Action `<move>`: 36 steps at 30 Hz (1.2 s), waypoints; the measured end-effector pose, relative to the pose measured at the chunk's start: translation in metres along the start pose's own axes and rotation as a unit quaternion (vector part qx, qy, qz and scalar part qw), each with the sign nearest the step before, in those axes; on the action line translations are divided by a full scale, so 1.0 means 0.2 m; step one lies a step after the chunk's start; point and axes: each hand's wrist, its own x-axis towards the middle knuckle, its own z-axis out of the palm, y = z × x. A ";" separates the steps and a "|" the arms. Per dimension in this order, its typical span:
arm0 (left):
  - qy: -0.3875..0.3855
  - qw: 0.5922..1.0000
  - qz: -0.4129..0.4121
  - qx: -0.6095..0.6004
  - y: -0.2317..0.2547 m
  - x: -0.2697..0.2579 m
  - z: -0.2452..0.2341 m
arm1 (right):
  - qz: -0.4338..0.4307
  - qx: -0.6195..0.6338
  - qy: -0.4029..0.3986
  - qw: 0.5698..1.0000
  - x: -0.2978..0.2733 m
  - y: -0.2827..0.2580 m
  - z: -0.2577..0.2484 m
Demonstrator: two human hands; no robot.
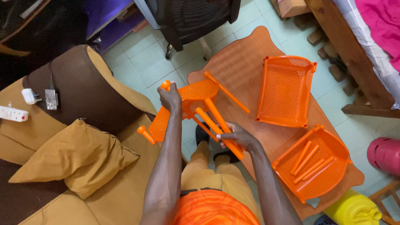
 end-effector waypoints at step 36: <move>-0.060 0.991 0.054 -0.107 -0.70 -0.66 -0.60 | -0.119 -0.139 0.205 0.961 -0.67 0.53 -0.73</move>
